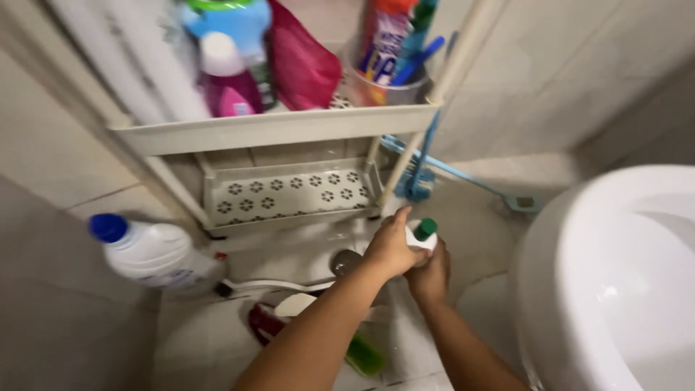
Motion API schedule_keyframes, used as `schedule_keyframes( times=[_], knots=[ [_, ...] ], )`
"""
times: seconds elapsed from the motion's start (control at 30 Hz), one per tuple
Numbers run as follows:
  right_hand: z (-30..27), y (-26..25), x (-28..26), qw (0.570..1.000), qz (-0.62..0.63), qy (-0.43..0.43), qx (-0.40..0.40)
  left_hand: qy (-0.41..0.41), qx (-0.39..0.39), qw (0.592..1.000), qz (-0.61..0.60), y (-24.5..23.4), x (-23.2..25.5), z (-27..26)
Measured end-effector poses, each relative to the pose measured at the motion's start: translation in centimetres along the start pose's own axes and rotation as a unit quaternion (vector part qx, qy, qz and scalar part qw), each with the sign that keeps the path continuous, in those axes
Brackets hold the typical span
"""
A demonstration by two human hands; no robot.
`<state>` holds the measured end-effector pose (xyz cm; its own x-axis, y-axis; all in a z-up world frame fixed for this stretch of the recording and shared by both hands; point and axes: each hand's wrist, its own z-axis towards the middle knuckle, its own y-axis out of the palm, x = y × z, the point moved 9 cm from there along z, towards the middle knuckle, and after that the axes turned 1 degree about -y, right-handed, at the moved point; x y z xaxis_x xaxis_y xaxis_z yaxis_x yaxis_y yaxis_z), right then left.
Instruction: Organizing various cleaning supplies and toiletries on a multi-tiered bathroom storage rack.
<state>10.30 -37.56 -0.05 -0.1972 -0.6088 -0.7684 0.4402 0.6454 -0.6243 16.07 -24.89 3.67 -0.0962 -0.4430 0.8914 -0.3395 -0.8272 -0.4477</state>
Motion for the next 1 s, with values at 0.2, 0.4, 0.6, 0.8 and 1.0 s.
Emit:
schedule_keyframes(
  times=[0.2,0.4,0.6,0.8,1.0],
  knots=[
    [-0.4,0.6,0.3,0.997,0.053,0.053,0.003,-0.025,0.008,1.000,0.003,2.3,-0.9,1.0],
    [-0.6,-0.2,-1.8,0.997,0.077,0.023,-0.001,0.010,0.018,1.000,0.008,-0.4,1.3,-0.5],
    [0.1,-1.3,-10.8,0.977,0.119,-0.172,0.041,0.160,0.089,0.983,-0.029,-8.1,4.7,-3.0],
    [1.8,2.0,-16.5,0.967,0.133,-0.218,0.012,0.198,0.156,0.968,-0.001,-14.6,4.3,-3.6],
    [6.2,8.1,-14.9,0.974,0.082,-0.209,0.000,0.159,0.208,0.965,-0.012,-15.8,-1.2,0.7]
  ],
)
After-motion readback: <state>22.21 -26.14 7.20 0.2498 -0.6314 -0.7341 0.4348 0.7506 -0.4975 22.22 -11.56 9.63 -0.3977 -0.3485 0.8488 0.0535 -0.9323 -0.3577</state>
